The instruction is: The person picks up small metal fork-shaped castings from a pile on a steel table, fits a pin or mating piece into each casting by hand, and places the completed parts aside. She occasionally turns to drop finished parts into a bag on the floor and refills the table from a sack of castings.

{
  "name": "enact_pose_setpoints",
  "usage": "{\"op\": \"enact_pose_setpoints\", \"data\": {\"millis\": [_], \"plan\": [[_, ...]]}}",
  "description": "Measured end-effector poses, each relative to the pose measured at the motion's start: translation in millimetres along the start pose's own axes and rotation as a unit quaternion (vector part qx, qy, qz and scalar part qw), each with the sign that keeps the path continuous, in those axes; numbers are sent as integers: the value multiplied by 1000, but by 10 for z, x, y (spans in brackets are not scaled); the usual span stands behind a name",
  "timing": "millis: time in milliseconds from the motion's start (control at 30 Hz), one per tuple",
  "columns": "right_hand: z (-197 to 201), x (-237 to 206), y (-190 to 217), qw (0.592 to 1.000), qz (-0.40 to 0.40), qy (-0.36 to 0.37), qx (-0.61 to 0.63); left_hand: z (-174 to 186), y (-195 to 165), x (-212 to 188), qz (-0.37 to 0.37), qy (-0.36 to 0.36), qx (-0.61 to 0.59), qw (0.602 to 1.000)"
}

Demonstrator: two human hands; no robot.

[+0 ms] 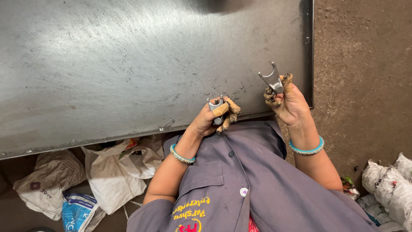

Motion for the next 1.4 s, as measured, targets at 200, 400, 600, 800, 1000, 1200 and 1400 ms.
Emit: {"op": "enact_pose_setpoints", "data": {"millis": [200, 400, 600, 800, 1000, 1200, 1400], "plan": [[136, 16, -40, 998, -12, -63, 14, -5, -4, 7, -5, 3, -5, 1000], [-13, -1, -1, 999, 7, -41, 7, -16, 0, 15, -3, 10, -13, 1000], [-287, -75, 85, 996, 55, -16, -70, -12, 5, 19, -4, 9, -16, 1000], [-677, -234, 264, 941, 203, -46, -268, -24, -10, -1, 0, 3, -13, 1000], [-994, -435, 336, 742, 301, -149, -580, -39, -16, 3, -4, 7, -19, 1000], [-1132, -466, 351, 623, 357, -164, -676, -28, -10, 3, -7, 5, -16, 1000], [-1109, -449, 353, 645, 346, -164, -661, -75, -24, 9, -9, 11, -12, 1000]]}}
Point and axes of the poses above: each hand's wrist, its own x-axis towards the middle knuckle, its own z-axis out of the back of the hand, y = z × x, the point moved 6 cm from there along x, towards the middle knuckle, and after that the axes turned 9 degrees about -x, right-handed, at the moved point
